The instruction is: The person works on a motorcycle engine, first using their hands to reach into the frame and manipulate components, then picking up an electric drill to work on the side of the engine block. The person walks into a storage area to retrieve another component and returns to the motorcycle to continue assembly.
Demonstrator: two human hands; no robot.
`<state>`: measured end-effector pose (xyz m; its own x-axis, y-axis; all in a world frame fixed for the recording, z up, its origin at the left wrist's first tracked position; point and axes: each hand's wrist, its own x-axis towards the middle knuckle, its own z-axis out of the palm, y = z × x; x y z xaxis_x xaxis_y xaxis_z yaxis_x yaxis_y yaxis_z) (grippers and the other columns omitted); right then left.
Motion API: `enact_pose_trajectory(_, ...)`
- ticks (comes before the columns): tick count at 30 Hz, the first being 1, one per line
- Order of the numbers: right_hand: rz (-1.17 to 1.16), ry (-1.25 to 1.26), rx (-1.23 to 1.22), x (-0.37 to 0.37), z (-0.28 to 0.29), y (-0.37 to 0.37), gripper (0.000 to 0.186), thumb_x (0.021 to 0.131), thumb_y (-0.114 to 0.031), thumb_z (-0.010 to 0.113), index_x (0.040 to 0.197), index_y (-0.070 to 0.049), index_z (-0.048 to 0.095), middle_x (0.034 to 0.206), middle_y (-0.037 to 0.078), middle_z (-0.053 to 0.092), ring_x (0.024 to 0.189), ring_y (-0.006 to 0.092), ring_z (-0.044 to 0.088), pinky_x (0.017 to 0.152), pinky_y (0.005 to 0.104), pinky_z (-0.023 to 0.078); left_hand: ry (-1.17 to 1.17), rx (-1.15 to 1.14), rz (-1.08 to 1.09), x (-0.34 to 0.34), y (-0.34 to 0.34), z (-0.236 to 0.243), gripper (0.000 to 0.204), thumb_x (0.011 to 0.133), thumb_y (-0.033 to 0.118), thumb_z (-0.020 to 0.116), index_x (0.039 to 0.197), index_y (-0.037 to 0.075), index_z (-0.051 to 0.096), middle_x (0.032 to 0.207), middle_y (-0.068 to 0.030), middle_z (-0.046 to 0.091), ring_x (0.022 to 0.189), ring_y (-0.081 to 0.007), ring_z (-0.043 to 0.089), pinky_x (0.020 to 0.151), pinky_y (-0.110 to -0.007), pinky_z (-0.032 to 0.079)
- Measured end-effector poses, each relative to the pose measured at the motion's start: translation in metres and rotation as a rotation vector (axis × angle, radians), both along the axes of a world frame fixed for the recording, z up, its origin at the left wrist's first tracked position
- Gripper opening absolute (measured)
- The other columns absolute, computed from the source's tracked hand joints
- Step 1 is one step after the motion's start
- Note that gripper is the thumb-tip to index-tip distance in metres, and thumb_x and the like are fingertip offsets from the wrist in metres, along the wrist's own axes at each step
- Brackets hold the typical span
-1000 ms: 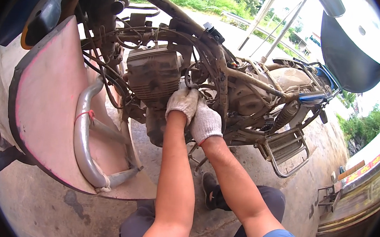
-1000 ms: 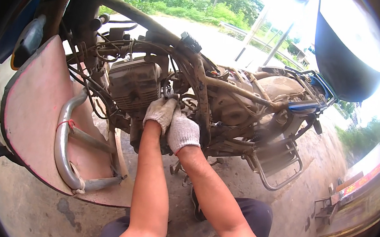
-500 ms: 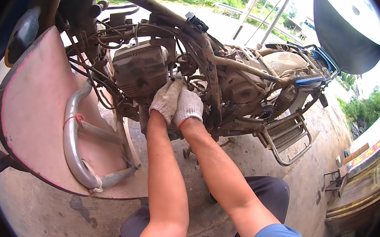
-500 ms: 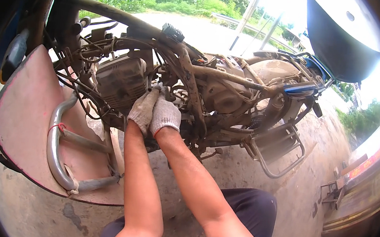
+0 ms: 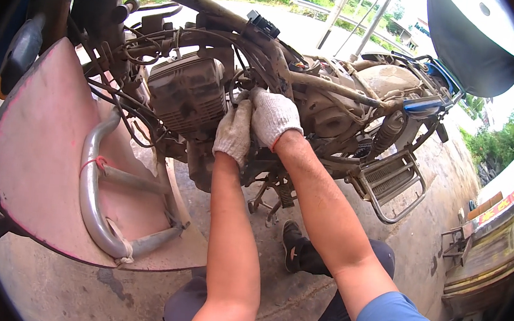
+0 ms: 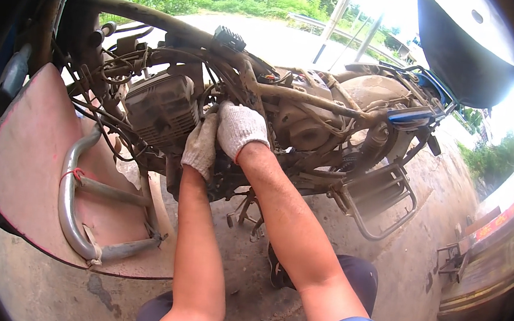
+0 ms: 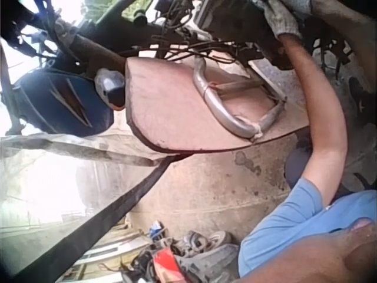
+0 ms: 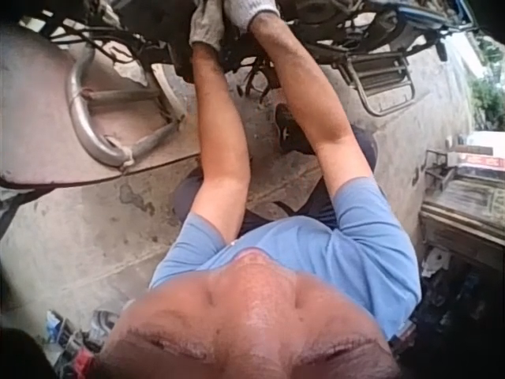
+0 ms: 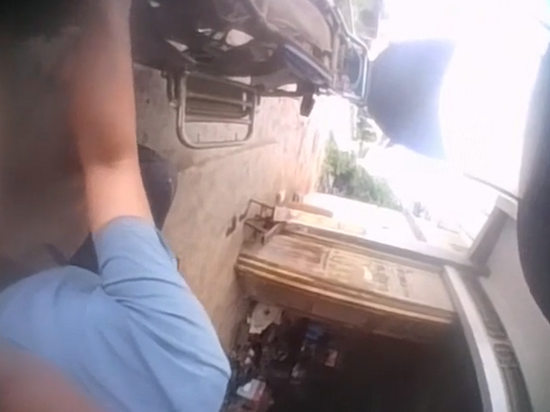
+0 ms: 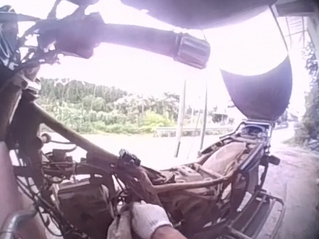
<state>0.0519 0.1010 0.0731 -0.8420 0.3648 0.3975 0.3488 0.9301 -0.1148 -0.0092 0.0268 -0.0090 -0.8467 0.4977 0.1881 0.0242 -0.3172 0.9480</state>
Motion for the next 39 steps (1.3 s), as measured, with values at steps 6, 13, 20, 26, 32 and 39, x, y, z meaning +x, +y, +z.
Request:
enact_pose_trajectory(6, 0.010, -0.053, 0.001, -0.020, 0.025, -0.005, 0.028, 0.094, -0.025, 0.056, 0.092, -0.002, 0.072, 0.094, 0.025, 0.072, 0.092, 0.0416, 0.070, 0.084, 0.0494, 0.055, -0.169, 0.393, -0.082, 0.009, 0.001, 0.006, 0.062, 0.104, 0.050, 0.049, 0.140, 0.000, 0.056, 0.128, -0.0081, 0.065, 0.112, -0.0189, 0.061, 0.097, -0.033, 0.047)
enact_pose_trajectory(13, 0.104, -0.232, 0.123, -0.030, 0.067, 0.000, 0.031, 0.091, -0.021, 0.054, 0.098, -0.002, 0.078, 0.101, 0.023, 0.074, 0.097, 0.0365, 0.072, 0.088, 0.0428, 0.056, -0.287, 0.407, -0.098, 0.015, -0.004, 0.015, 0.042, 0.105, 0.024, 0.047, 0.137, -0.002, 0.057, 0.133, -0.0120, 0.063, 0.121, -0.0206, 0.060, 0.099, -0.035, 0.051)
enact_pose_trajectory(20, 0.065, 0.070, -0.021, -0.016, 0.014, 0.000, 0.029, 0.096, -0.027, 0.055, 0.096, -0.002, 0.070, 0.089, 0.027, 0.069, 0.091, 0.0449, 0.067, 0.082, 0.0512, 0.054, -0.402, 0.573, -0.095, 0.010, -0.004, 0.001, 0.046, 0.104, 0.030, 0.049, 0.137, 0.001, 0.059, 0.129, -0.0104, 0.065, 0.104, -0.0200, 0.064, 0.093, -0.033, 0.051)
enact_pose_trajectory(26, 0.043, 0.157, -0.070, -0.009, 0.000, -0.001, 0.025, 0.097, -0.024, 0.055, 0.098, -0.004, 0.069, 0.089, 0.026, 0.069, 0.090, 0.0458, 0.067, 0.080, 0.0526, 0.053, -0.404, 0.580, -0.088, 0.013, -0.003, 0.001, 0.042, 0.103, 0.026, 0.051, 0.134, -0.001, 0.061, 0.122, -0.0073, 0.066, 0.105, -0.0176, 0.063, 0.095, -0.033, 0.050)
enact_pose_trajectory(32, 0.122, 0.098, 0.047, -0.008, -0.006, -0.003, 0.020, 0.098, -0.022, 0.053, 0.096, -0.003, 0.060, 0.082, 0.029, 0.067, 0.083, 0.0469, 0.066, 0.071, 0.0568, 0.051, -0.395, 0.554, -0.043, 0.008, -0.001, -0.003, 0.046, 0.100, 0.029, 0.052, 0.135, -0.002, 0.060, 0.125, -0.0094, 0.066, 0.113, -0.0182, 0.061, 0.099, -0.031, 0.047)
enact_pose_trajectory(39, -0.043, -0.207, 0.027, 0.015, -0.033, -0.015, 0.034, 0.093, -0.018, 0.057, 0.124, -0.005, 0.058, 0.103, 0.024, 0.072, 0.098, 0.0409, 0.070, 0.083, 0.0502, 0.056, 0.075, -0.061, 0.212, 0.008, -0.001, 0.007, 0.050, 0.097, 0.037, 0.051, 0.129, 0.000, 0.063, 0.115, -0.0201, 0.071, 0.109, -0.0306, 0.065, 0.097, -0.036, 0.047)
